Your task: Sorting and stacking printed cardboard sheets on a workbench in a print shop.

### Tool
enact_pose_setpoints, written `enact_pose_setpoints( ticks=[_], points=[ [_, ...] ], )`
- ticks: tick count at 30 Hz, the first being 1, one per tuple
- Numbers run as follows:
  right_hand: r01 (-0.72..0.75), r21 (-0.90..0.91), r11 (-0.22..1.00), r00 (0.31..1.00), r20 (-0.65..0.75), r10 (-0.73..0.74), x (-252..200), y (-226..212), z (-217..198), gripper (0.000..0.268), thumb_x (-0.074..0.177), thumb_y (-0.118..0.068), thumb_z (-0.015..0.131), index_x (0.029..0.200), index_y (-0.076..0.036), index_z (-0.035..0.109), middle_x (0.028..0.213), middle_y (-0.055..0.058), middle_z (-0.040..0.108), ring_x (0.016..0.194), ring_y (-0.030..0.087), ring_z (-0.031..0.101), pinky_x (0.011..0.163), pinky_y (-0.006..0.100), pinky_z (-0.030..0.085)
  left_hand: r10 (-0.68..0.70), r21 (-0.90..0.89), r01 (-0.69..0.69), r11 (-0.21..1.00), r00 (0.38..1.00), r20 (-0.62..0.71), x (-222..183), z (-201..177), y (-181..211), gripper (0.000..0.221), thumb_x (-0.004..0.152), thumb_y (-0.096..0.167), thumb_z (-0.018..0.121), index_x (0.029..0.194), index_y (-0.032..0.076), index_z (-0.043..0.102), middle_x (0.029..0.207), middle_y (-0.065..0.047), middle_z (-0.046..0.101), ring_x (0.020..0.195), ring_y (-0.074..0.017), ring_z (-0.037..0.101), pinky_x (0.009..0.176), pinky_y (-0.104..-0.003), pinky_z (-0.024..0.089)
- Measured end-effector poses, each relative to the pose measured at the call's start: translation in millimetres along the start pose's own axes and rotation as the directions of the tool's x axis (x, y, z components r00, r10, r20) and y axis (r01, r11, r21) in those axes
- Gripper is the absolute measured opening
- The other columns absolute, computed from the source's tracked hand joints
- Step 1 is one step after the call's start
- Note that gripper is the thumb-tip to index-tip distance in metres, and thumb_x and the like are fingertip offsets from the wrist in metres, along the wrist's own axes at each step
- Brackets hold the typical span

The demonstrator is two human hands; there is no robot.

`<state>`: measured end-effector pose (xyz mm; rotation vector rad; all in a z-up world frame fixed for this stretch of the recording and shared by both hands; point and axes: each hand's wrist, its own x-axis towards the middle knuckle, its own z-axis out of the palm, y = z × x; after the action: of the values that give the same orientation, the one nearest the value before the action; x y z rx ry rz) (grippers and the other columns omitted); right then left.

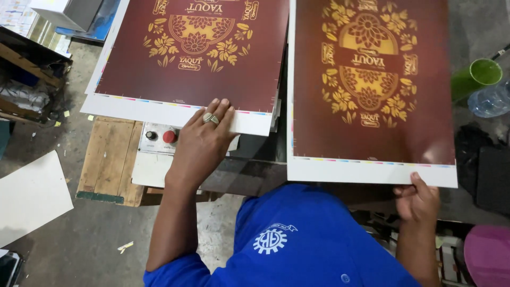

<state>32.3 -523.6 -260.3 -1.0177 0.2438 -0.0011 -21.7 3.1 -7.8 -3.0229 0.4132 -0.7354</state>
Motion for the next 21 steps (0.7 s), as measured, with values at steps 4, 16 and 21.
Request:
enact_pose_setpoints(
  ticks=[4, 16, 21],
  points=[
    [0.026, 0.036, 0.999, 0.999, 0.027, -0.027, -10.0, 7.5, -30.6, 0.007, 0.113, -0.006, 0.062, 0.117, -0.008, 0.056, 0.1, 0.007, 0.067, 0.088, 0.02, 0.064, 0.066, 0.035, 0.049, -0.011, -0.034, 0.008, 0.999, 0.996, -0.088, 3.9, 2.0, -6.9, 0.036, 0.094, 0.016, 0.073, 0.126, 0.001, 0.067, 0.127, -0.018, 0.073, 0.119, -0.031, 0.071, 0.1, -0.042, 0.056],
    [0.061, -0.165, 0.984, 0.995, -0.063, -0.073, -9.6, 37.2, -56.7, 0.023, 0.108, -0.004, 0.058, 0.131, -0.004, 0.055, 0.105, 0.011, 0.067, 0.083, 0.022, 0.068, 0.061, 0.036, 0.056, -0.03, -0.156, 0.007, 0.988, 0.988, -0.149, 8.6, -16.3, -3.3, 0.02, 0.088, 0.007, 0.076, 0.108, 0.004, 0.073, 0.113, -0.012, 0.077, 0.099, -0.027, 0.076, 0.081, -0.039, 0.06],
    [-0.015, -0.265, 0.964, 0.999, -0.049, 0.002, 21.4, 39.2, -19.0, 0.03, 0.106, -0.006, 0.06, 0.135, -0.003, 0.054, 0.107, 0.008, 0.069, 0.08, 0.018, 0.068, 0.057, 0.033, 0.058, -0.004, -0.191, 0.012, 0.981, 0.999, 0.038, 2.3, -14.2, -5.6, 0.041, 0.084, 0.02, 0.081, 0.119, 0.002, 0.071, 0.126, -0.016, 0.073, 0.113, -0.0308, 0.072, 0.088, -0.042, 0.059]
  ],
)
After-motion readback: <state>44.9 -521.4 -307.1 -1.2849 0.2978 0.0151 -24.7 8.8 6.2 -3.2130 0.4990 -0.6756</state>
